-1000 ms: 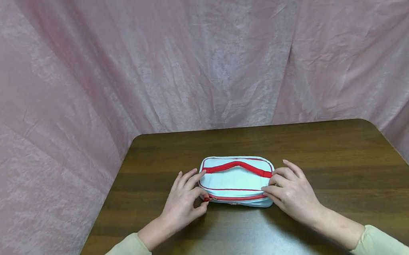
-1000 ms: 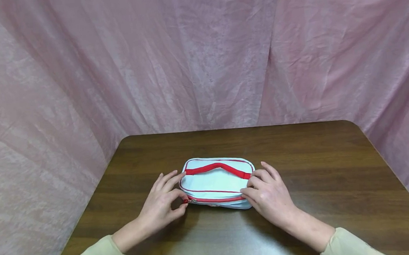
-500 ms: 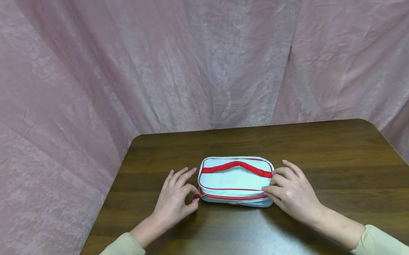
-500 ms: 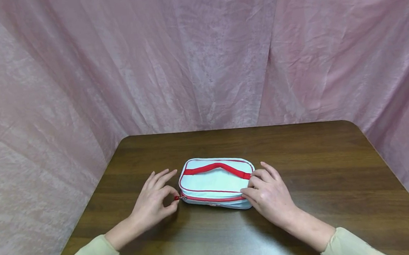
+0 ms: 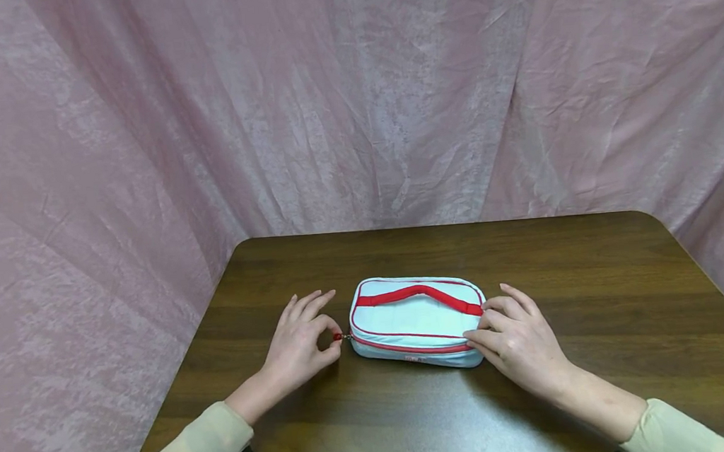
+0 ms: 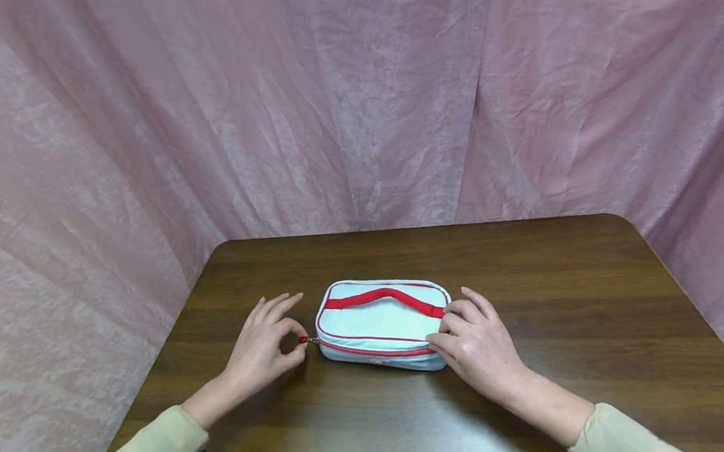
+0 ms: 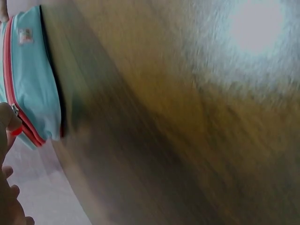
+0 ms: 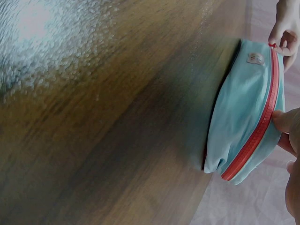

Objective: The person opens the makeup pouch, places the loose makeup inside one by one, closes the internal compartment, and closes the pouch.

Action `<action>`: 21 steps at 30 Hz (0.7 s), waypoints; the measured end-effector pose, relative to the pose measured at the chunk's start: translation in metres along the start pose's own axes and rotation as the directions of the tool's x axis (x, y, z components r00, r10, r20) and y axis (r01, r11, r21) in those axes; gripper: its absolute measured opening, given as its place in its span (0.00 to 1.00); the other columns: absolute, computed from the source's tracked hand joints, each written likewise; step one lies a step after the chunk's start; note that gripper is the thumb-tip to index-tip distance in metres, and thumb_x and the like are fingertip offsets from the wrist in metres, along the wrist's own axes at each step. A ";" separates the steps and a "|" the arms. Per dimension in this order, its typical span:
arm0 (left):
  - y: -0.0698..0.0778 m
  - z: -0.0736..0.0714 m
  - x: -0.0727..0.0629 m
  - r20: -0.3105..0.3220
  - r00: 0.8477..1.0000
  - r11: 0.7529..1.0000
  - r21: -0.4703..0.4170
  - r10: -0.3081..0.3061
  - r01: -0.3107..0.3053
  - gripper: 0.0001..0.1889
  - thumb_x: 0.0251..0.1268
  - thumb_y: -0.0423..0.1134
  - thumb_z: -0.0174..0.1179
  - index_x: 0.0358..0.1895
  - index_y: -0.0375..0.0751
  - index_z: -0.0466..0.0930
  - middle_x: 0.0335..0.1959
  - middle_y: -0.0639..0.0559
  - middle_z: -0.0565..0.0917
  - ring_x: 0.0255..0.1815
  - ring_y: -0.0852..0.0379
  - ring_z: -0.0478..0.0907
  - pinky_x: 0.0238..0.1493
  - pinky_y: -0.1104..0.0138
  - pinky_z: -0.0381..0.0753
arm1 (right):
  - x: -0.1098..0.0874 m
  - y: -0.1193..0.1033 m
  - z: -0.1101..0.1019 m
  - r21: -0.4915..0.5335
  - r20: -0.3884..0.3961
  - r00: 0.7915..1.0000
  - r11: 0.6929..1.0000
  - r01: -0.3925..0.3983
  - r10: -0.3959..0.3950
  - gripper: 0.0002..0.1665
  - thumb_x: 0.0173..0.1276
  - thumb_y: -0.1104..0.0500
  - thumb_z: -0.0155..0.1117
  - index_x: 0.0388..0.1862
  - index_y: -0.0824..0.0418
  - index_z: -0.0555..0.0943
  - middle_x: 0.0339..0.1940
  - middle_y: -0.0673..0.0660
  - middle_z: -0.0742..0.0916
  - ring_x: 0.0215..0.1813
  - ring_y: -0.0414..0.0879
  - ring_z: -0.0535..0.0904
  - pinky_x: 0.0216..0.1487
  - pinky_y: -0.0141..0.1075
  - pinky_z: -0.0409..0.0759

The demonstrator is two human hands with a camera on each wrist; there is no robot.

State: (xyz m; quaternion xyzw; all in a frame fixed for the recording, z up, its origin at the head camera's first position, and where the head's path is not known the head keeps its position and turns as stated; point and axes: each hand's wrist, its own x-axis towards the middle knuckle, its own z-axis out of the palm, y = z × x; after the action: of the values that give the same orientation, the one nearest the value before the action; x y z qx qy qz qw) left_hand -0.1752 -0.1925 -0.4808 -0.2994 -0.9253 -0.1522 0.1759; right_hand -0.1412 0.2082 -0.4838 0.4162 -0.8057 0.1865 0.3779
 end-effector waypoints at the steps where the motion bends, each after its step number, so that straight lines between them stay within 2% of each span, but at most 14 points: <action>1: -0.002 0.000 0.001 -0.001 1.000 1.000 0.001 -0.012 0.012 0.07 0.51 0.40 0.71 0.30 0.57 0.82 0.73 0.49 0.73 0.74 0.42 0.66 0.75 0.38 0.53 | 0.000 0.000 0.000 0.000 -0.001 1.000 1.000 0.001 -0.001 0.23 0.81 0.50 0.53 0.33 0.53 0.92 0.26 0.47 0.83 0.44 0.58 0.80 0.65 0.65 0.66; 5: -0.010 0.001 0.006 -0.006 0.999 0.999 0.001 -0.050 0.050 0.07 0.51 0.39 0.71 0.30 0.56 0.83 0.72 0.48 0.74 0.73 0.40 0.67 0.74 0.38 0.53 | 0.001 0.000 0.001 0.000 -0.003 1.000 1.000 0.006 -0.006 0.22 0.81 0.51 0.53 0.33 0.53 0.92 0.26 0.47 0.83 0.43 0.59 0.80 0.65 0.65 0.66; 11: -0.012 -0.001 0.007 0.014 0.999 0.999 -0.003 -0.049 0.049 0.07 0.51 0.39 0.72 0.31 0.56 0.83 0.73 0.48 0.73 0.75 0.42 0.64 0.76 0.40 0.50 | 0.001 0.001 0.001 0.006 -0.005 1.000 1.000 0.001 -0.001 0.21 0.80 0.52 0.55 0.33 0.54 0.91 0.27 0.48 0.84 0.44 0.59 0.80 0.65 0.65 0.67; 17: -0.003 -0.001 0.007 0.006 1.000 1.000 0.007 0.029 -0.029 0.06 0.53 0.40 0.71 0.32 0.56 0.84 0.73 0.49 0.72 0.75 0.42 0.64 0.77 0.41 0.48 | 0.001 0.012 -0.001 -0.017 0.000 0.999 0.999 -0.048 0.048 0.09 0.67 0.57 0.64 0.32 0.55 0.90 0.31 0.49 0.86 0.45 0.59 0.80 0.68 0.62 0.65; 21: 0.008 0.001 0.007 -0.006 0.995 0.995 0.002 0.101 -0.100 0.06 0.53 0.40 0.72 0.33 0.55 0.85 0.74 0.49 0.72 0.75 0.41 0.64 0.76 0.39 0.50 | -0.001 0.025 -0.003 -0.051 0.036 0.996 0.996 -0.077 0.079 0.06 0.62 0.61 0.66 0.34 0.57 0.89 0.32 0.50 0.87 0.47 0.60 0.80 0.69 0.62 0.64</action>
State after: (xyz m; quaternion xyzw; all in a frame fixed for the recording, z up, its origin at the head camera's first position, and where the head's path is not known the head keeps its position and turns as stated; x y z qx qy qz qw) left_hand -0.1763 -0.1819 -0.4776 -0.3449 -0.9087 -0.1433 0.1867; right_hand -0.1597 0.2252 -0.4825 0.3783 -0.8328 0.1732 0.3653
